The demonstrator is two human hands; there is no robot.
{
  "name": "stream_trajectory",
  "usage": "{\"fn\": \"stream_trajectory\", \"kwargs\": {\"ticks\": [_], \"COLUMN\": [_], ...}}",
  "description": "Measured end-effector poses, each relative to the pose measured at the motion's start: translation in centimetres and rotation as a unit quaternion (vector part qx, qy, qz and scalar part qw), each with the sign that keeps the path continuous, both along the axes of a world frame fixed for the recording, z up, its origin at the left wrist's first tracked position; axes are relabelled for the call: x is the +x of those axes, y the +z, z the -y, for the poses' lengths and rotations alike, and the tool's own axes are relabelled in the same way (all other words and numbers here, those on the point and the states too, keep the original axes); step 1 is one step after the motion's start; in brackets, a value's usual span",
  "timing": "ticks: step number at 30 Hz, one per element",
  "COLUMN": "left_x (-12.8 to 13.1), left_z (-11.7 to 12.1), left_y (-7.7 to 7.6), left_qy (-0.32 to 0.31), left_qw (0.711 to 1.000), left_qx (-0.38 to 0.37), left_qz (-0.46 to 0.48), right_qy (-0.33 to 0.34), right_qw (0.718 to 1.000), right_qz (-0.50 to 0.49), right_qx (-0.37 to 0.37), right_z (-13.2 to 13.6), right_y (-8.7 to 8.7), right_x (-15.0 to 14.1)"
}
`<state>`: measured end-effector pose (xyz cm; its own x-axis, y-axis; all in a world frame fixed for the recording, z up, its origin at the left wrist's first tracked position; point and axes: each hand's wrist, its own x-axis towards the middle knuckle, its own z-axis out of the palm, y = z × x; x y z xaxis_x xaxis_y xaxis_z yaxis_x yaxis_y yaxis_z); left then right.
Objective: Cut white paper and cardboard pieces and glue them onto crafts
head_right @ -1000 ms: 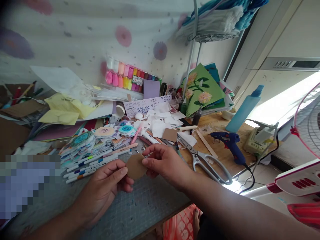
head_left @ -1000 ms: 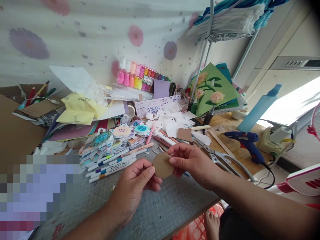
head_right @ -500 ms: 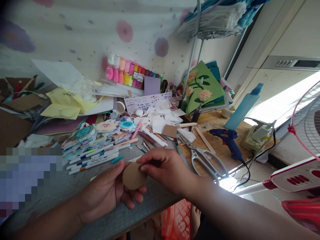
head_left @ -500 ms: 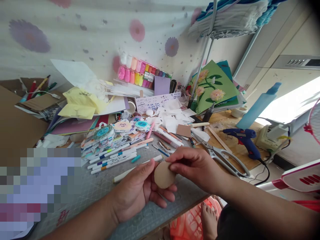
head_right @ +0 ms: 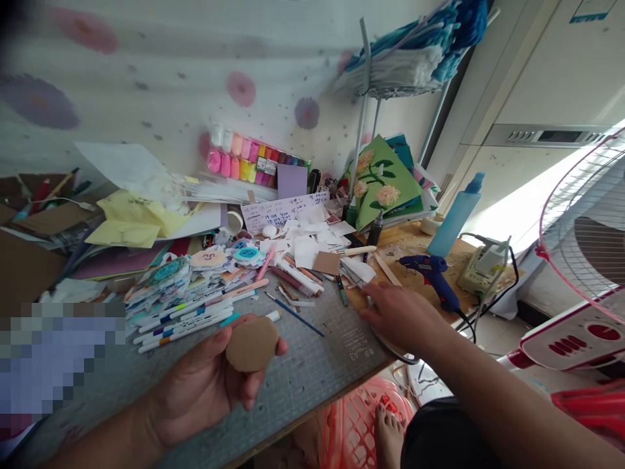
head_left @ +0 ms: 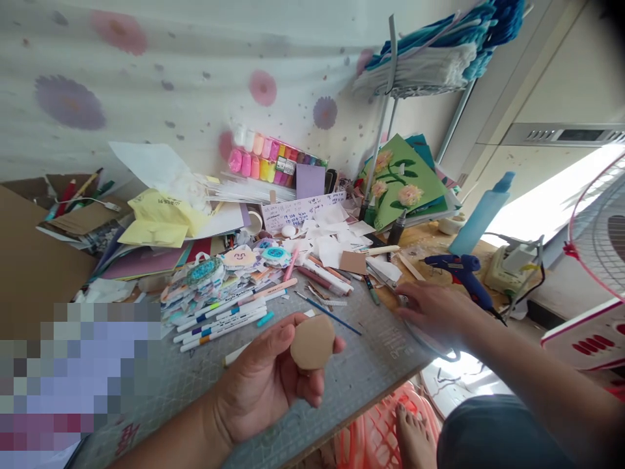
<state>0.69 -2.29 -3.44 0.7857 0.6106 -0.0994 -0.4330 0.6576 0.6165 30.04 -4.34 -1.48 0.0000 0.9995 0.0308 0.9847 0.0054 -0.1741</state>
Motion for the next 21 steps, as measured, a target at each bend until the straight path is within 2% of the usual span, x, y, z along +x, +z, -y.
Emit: {"fn": "stream_trajectory", "kwargs": {"ticks": [3,7,10,14,17,19,21], "left_x": [0.0,-0.2,-0.2,-0.3,-0.2,-0.2,-0.2], "left_z": [-0.1,-0.2,-0.2,-0.2,-0.2,-0.2,-0.2], "left_y": [-0.1,0.1,0.3,0.3,0.3,0.2,0.2], "left_qy": [0.007,0.004,-0.004,-0.002,0.002,-0.003,-0.007], "left_qw": [1.000,0.999,0.999,0.999,0.999,1.000,0.999], "left_qx": [-0.006,-0.016,-0.023,-0.009,0.000,0.005,0.015], "left_qz": [0.019,0.030,0.031,0.034,0.033,0.028,0.028], "right_qy": [-0.068,-0.080,-0.090,-0.127,-0.149,-0.125,-0.094], "right_qw": [0.995,0.995,0.995,0.992,0.980,0.947,0.916], "right_qz": [0.063,0.057,0.038,0.010,-0.128,-0.277,-0.367], "right_qx": [-0.026,-0.018,-0.028,-0.024,0.045,0.102,0.130], "right_z": [0.5,0.8,0.7,1.3,2.9,4.1,5.2], "right_y": [-1.3,-2.4,-2.4,-1.3,-0.5,-0.1,0.0], "right_x": [2.2,2.8,2.9,4.0,5.0,4.8,3.6]}}
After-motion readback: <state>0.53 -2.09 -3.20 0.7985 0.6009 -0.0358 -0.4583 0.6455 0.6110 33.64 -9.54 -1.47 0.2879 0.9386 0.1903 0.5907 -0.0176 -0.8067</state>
